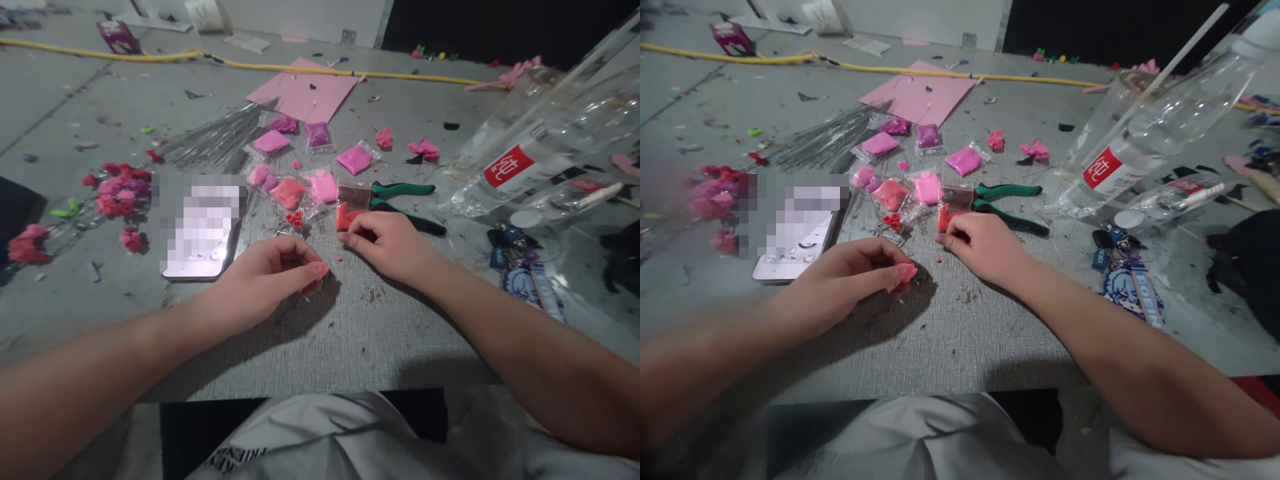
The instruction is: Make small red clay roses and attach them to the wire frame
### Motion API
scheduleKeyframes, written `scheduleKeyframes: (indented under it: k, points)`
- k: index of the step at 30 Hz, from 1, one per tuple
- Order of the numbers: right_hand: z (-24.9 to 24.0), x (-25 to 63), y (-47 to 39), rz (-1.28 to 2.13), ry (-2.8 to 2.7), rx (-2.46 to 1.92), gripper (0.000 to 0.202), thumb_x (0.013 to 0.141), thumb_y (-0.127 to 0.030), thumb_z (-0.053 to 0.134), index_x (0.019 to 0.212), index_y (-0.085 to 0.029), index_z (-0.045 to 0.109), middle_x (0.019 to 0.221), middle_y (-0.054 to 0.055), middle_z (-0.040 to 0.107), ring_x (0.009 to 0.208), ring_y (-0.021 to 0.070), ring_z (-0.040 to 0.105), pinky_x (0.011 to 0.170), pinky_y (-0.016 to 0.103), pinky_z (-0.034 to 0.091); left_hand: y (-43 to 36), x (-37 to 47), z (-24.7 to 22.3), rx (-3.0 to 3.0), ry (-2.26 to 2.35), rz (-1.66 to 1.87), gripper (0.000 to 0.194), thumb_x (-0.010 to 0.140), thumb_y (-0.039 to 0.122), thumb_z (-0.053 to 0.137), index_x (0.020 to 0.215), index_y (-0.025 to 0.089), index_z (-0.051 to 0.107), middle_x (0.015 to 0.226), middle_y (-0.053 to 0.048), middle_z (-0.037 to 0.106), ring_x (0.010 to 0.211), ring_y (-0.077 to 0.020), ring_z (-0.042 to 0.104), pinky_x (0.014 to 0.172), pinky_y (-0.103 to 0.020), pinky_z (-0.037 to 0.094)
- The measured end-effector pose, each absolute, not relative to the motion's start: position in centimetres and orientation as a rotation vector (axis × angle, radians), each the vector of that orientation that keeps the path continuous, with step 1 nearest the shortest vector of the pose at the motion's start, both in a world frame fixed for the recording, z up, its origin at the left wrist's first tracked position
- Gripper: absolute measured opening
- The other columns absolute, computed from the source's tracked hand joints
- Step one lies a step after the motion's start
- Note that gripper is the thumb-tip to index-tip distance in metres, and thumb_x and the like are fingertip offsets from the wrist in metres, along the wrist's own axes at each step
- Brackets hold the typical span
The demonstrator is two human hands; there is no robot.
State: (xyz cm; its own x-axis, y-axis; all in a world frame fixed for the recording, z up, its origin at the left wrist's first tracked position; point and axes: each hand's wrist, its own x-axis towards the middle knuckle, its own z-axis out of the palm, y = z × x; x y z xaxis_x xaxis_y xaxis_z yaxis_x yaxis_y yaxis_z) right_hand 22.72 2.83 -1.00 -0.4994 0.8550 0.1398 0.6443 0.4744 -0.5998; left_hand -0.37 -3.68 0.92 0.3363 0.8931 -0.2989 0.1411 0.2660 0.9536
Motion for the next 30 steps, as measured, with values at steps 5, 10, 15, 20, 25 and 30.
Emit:
scheduleKeyframes:
  k: [5, 10, 15, 20, 25, 30]
  points:
    - [-1.4, 22.0, 2.1, 0.495, -2.414, -1.339, 0.036, 0.093, -0.047, 0.071, 0.076, -0.019, 0.058, 0.077, 0.002, 0.062, 0.07, 0.0166, 0.052, 0.064, 0.031, 0.033, -3.5, -0.4, 0.7, 1.218, 1.112, 0.69, 0.019, 0.091, 0.035, 0.076, 0.088, 0.017, 0.069, 0.077, 0.0, 0.072, 0.071, -0.0111, 0.062, 0.065, -0.023, 0.048]
    - [-1.1, 22.4, 0.9, 0.406, -2.545, -1.197, 0.034, 0.098, -0.049, 0.063, 0.085, -0.018, 0.056, 0.087, 0.006, 0.061, 0.081, 0.021, 0.054, 0.072, 0.033, 0.036, -3.6, -0.5, 0.8, 1.206, 1.097, 0.694, 0.02, 0.092, 0.033, 0.075, 0.087, 0.016, 0.067, 0.075, 0.001, 0.07, 0.071, -0.0106, 0.062, 0.066, -0.023, 0.049]
    - [-0.7, 23.1, 0.1, 0.442, -2.644, -1.043, 0.038, 0.094, -0.054, 0.067, 0.092, -0.017, 0.058, 0.094, 0.007, 0.06, 0.09, 0.0236, 0.054, 0.077, 0.034, 0.039, -3.8, -0.5, 0.9, 1.186, 1.098, 0.704, 0.02, 0.091, 0.034, 0.075, 0.088, 0.016, 0.067, 0.074, 0.001, 0.07, 0.07, -0.0108, 0.062, 0.065, -0.023, 0.05]
    - [-1.2, 23.0, 0.7, 0.466, -2.52, -1.18, 0.041, 0.093, -0.056, 0.07, 0.086, -0.017, 0.059, 0.086, 0.005, 0.061, 0.082, 0.0207, 0.055, 0.072, 0.032, 0.037, -3.7, -0.5, 0.8, 1.218, 1.116, 0.703, 0.019, 0.09, 0.034, 0.076, 0.086, 0.017, 0.068, 0.075, 0.0, 0.071, 0.07, -0.0115, 0.062, 0.065, -0.024, 0.049]
    - [-1.5, 22.7, 1.6, 0.535, -2.388, -1.294, 0.034, 0.095, -0.046, 0.071, 0.078, -0.017, 0.062, 0.075, 0.001, 0.061, 0.07, 0.0158, 0.054, 0.065, 0.029, 0.034, -3.7, -0.6, 0.7, 1.234, 1.119, 0.702, 0.018, 0.089, 0.033, 0.077, 0.086, 0.017, 0.07, 0.075, -0.001, 0.072, 0.069, -0.0116, 0.062, 0.063, -0.024, 0.049]
    - [-1.5, 22.6, 1.9, 0.502, -2.35, -1.308, 0.029, 0.094, -0.037, 0.073, 0.077, -0.017, 0.063, 0.074, 0.001, 0.062, 0.069, 0.015, 0.054, 0.065, 0.029, 0.035, -3.7, -0.6, 0.7, 1.228, 1.121, 0.706, 0.017, 0.089, 0.033, 0.077, 0.087, 0.017, 0.07, 0.075, -0.001, 0.072, 0.069, -0.0111, 0.062, 0.064, -0.024, 0.049]
